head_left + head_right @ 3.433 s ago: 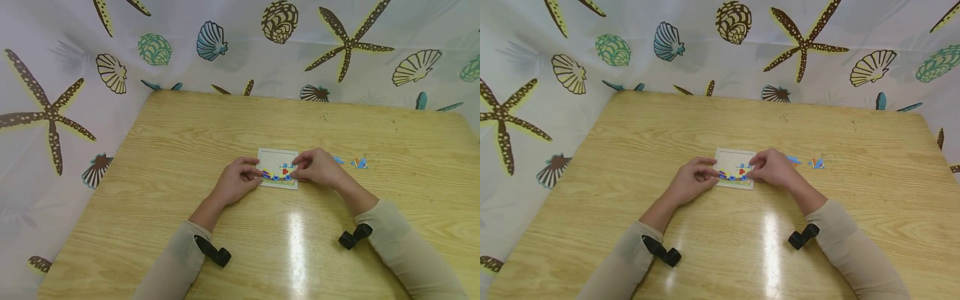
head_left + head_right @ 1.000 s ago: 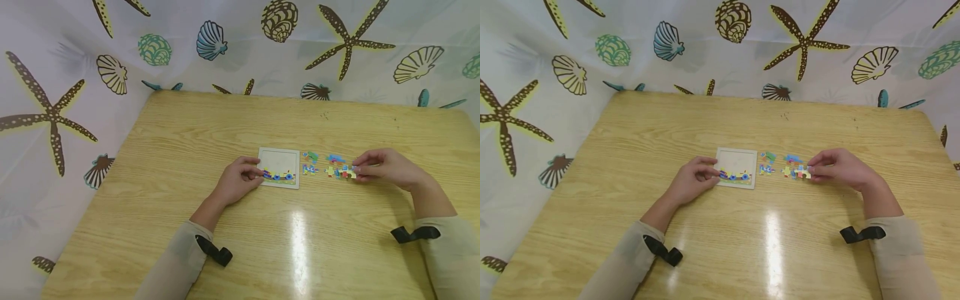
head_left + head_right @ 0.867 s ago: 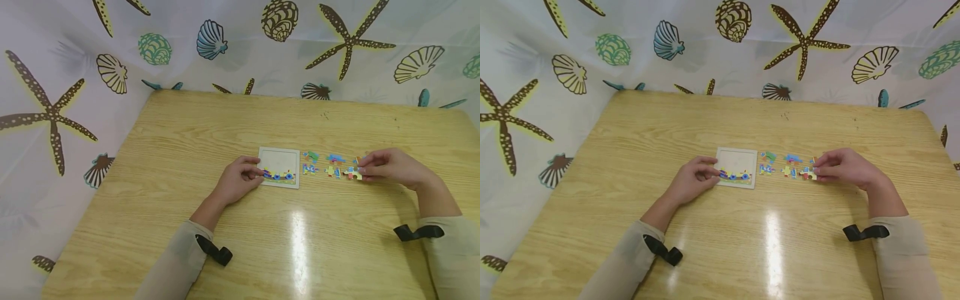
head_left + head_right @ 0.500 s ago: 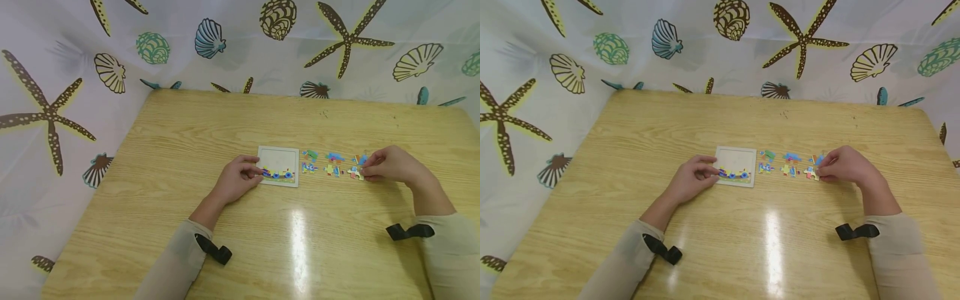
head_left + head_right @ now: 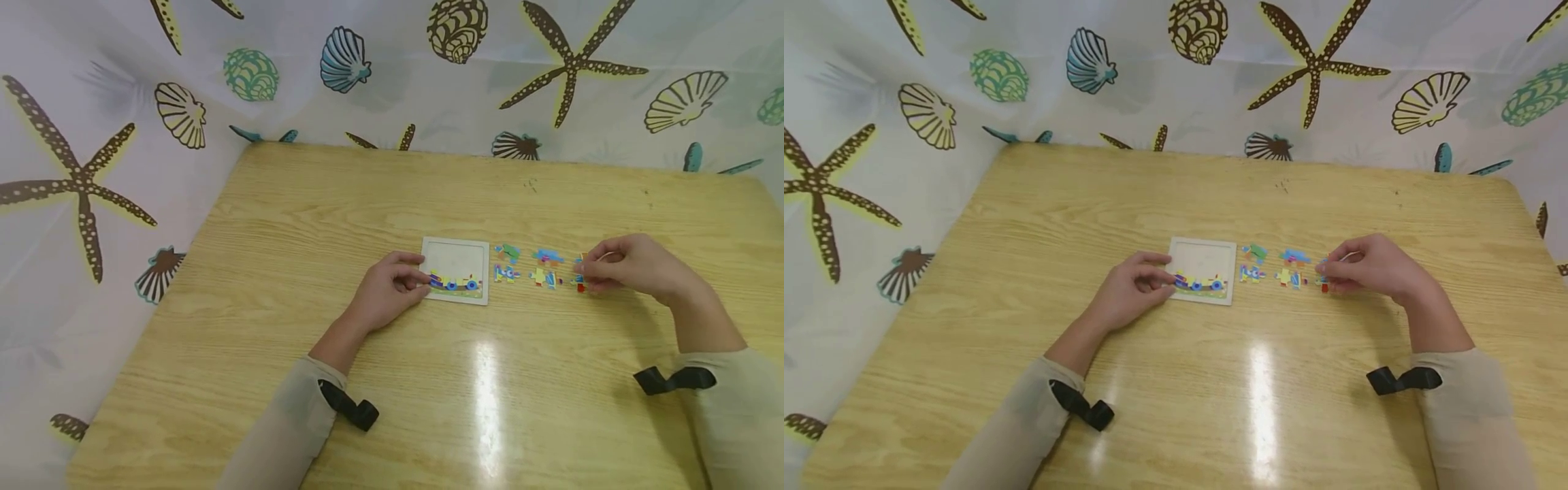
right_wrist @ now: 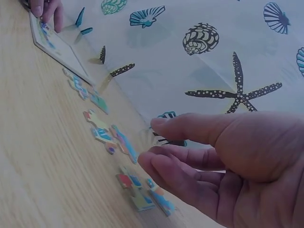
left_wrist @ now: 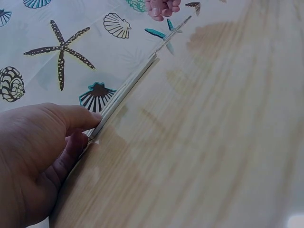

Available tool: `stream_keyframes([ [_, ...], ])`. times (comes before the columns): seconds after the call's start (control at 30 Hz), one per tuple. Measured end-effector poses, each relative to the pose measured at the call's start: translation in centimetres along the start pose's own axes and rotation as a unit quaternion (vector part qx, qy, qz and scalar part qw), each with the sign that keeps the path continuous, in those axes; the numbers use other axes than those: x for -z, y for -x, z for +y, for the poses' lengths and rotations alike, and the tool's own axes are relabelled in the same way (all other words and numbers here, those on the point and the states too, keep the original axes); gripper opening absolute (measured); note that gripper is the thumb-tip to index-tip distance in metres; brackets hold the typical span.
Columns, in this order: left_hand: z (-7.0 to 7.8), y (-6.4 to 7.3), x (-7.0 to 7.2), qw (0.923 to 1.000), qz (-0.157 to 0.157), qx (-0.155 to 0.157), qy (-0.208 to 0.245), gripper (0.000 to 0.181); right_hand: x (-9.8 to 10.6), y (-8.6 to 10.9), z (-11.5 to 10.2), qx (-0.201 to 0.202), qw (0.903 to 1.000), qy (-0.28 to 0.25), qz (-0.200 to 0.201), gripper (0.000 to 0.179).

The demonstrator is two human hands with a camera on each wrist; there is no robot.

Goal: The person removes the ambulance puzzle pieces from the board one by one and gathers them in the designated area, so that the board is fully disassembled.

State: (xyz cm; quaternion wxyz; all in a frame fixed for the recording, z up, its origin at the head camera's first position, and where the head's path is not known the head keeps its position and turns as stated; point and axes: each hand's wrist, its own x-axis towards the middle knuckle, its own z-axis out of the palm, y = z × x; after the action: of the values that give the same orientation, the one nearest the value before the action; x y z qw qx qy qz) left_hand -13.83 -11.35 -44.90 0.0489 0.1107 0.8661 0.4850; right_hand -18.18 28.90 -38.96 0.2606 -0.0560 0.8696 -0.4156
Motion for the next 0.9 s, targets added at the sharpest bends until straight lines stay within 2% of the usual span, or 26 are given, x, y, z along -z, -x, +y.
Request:
stream_keyframes([
  [0.13,0.1,0.0,0.1,0.9999,-0.007,-0.002,0.006,0.015,-0.9,-0.8,-0.3,0.016,0.9995,-0.028,-0.008,0.039],
  [0.43,0.2,0.1,0.3,0.9999,-0.008,-0.004,0.005,0.024,-3.0,-2.4,-2.9,0.039,0.9982,-0.017,-0.042,0.039],
  [0.7,0.3,0.1,0.4,0.9998,-0.013,-0.003,0.015,0.028,-4.9,-4.3,-4.0,0.043,0.9952,-0.047,-0.074,0.038],
  [0.9,0.4,0.1,0.4,0.9998,-0.012,0.000,0.016,0.030,-6.1,-5.1,-5.1,0.066,0.9908,-0.065,-0.099,0.034],
])
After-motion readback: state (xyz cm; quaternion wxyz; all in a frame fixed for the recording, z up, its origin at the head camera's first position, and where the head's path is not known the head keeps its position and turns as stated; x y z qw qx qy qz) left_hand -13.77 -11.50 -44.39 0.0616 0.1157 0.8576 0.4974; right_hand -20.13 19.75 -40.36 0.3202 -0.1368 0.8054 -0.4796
